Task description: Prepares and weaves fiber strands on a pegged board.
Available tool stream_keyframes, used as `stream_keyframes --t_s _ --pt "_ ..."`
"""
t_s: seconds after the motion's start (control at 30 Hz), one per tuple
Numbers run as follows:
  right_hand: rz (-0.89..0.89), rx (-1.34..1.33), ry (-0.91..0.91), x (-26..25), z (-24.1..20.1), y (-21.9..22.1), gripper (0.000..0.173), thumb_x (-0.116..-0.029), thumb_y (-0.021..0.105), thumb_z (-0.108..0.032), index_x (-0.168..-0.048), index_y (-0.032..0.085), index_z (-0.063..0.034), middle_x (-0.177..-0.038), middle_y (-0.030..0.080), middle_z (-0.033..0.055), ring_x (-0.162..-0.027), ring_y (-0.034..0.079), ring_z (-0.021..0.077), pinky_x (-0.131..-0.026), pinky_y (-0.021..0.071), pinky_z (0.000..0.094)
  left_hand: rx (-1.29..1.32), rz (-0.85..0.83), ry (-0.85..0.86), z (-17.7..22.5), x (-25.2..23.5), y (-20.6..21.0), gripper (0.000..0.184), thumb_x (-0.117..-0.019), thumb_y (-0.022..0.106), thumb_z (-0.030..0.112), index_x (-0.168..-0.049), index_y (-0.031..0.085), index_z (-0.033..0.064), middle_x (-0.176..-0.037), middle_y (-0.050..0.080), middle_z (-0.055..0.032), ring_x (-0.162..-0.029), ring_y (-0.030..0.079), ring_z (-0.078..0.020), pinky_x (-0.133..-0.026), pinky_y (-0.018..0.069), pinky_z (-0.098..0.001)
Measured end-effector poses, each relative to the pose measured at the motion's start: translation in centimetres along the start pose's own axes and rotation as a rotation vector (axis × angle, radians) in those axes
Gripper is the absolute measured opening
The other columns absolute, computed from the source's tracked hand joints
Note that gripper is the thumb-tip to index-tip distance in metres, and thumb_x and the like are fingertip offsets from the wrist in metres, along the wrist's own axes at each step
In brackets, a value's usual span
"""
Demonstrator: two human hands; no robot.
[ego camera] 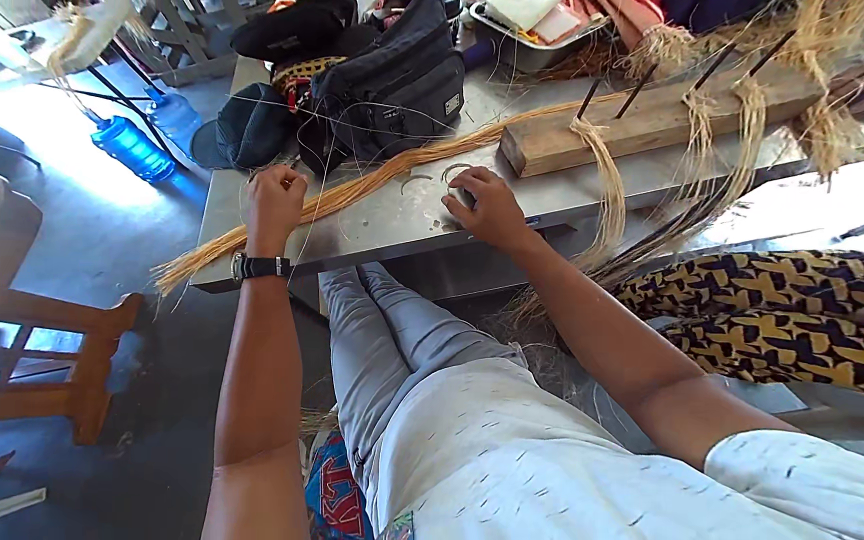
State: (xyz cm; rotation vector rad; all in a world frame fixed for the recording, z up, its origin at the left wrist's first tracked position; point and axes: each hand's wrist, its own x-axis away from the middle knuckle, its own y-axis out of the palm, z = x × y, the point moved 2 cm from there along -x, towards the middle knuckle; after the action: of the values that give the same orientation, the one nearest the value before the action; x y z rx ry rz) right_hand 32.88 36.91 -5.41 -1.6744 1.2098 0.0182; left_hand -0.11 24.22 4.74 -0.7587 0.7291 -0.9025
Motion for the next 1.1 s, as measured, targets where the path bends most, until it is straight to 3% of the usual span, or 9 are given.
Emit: stream_keyframes --t_s 0.13,0.2,0.37,0.43,0.53,0.63,0.7,0.83,1.1 --pt "-0.009 0.027 0.009 -0.1 0.0 0.0 0.041 -0.1001 0.060 -0.041 -0.115 0.073 -0.0057 -0.121 0.067 0.0158 -0.114 0.063 0.0341 -0.101 0.0484 0.0544 -0.134 -0.126 -0.070 0.0 -0.3 2.2 0.046 -0.0997 0.062 0.046 -0.117 0.071 0.0051 -0.109 0.069 -0.0252 -0.107 0.065 -0.0459 -0.093 0.0474 -0.0713" --pt "-0.005 0.039 -0.003 0.0 0.0 0.1 0.042 -0.1007 0.058 -0.042 -0.113 0.074 -0.0052 -0.121 0.068 0.0163 -0.117 0.063 0.0346 -0.102 0.0482 0.0543 -0.186 -0.163 -0.105 0.3 -0.4 3.5 0.044 -0.0992 0.063 0.044 -0.118 0.071 0.0051 -0.112 0.069 -0.0272 -0.110 0.064 -0.0486 -0.092 0.0469 -0.0732" --pt "0.007 0.052 -0.028 0.0 0.1 0.1 0.040 -0.1006 0.058 -0.042 -0.108 0.074 -0.0054 -0.118 0.069 0.0163 -0.116 0.064 0.0344 -0.101 0.0488 0.0538 -0.219 -0.096 -0.123 0.2 -0.6 4.1 0.024 -0.1005 0.057 0.022 -0.107 0.072 0.0051 -0.107 0.070 -0.0246 -0.107 0.066 -0.0462 -0.088 0.0485 -0.0709" --pt "0.005 0.056 -0.024 0.0 0.1 0.1 0.040 -0.1008 0.057 -0.041 -0.108 0.074 -0.0058 -0.117 0.069 0.0160 -0.115 0.064 0.0340 -0.101 0.0487 0.0534 -0.193 -0.077 -0.123 -0.1 -0.5 3.5 0.025 -0.1006 0.057 0.024 -0.106 0.073 0.0051 -0.105 0.071 -0.0236 -0.105 0.067 -0.0453 -0.087 0.0487 -0.0705" --pt "0.002 0.062 -0.013 -0.1 0.1 0.2 0.040 -0.1009 0.057 -0.042 -0.107 0.074 -0.0066 -0.117 0.069 0.0156 -0.115 0.064 0.0340 -0.100 0.0484 0.0531 -0.188 -0.066 -0.111 -0.7 -0.5 2.9 0.037 -0.1023 0.058 0.037 -0.111 0.071 0.0044 -0.104 0.071 -0.0234 -0.104 0.067 -0.0448 -0.087 0.0490 -0.0703" --pt "0.010 0.058 -0.010 -0.1 0.1 0.3 0.039 -0.1007 0.057 -0.042 -0.106 0.074 -0.0066 -0.116 0.069 0.0154 -0.114 0.064 0.0336 -0.100 0.0489 0.0529 -0.210 -0.093 -0.111 -0.3 -0.9 3.5 0.043 -0.1005 0.061 0.045 -0.114 0.071 0.0050 -0.109 0.070 -0.0251 -0.108 0.065 -0.0456 -0.090 0.0480 -0.0711" --pt "0.015 0.059 -0.016 0.0 0.2 0.3 0.039 -0.1006 0.057 -0.041 -0.105 0.074 -0.0064 -0.116 0.069 0.0158 -0.114 0.064 0.0338 -0.100 0.0489 0.0531 -0.231 -0.120 -0.125 0.3 -1.1 4.5 0.038 -0.1003 0.061 0.039 -0.115 0.071 0.0054 -0.115 0.068 -0.0262 -0.113 0.064 -0.0471 -0.092 0.0473 -0.0716" --pt "0.008 0.071 -0.031 -0.1 0.4 0.4 0.039 -0.1009 0.056 -0.041 -0.105 0.075 -0.0064 -0.116 0.070 0.0152 -0.115 0.064 0.0334 -0.100 0.0487 0.0523 -0.252 -0.104 -0.124 0.8 -1.0 5.3 0.025 -0.1008 0.057 0.024 -0.110 0.072 0.0064 -0.112 0.070 -0.0243 -0.110 0.065 -0.0464 -0.089 0.0490 -0.0706" --pt "0.009 0.053 -0.012 0.0 0.0 0.2 0.036 -0.1004 0.059 -0.039 -0.105 0.074 -0.0062 -0.115 0.069 0.0149 -0.113 0.064 0.0338 -0.100 0.0487 0.0531 -0.064 0.044 0.045 0.2 1.1 0.4 0.028 -0.1038 0.055 0.024 -0.113 0.071 0.0035 -0.101 0.071 -0.0198 -0.098 0.068 -0.0373 -0.090 0.0501 -0.0639"
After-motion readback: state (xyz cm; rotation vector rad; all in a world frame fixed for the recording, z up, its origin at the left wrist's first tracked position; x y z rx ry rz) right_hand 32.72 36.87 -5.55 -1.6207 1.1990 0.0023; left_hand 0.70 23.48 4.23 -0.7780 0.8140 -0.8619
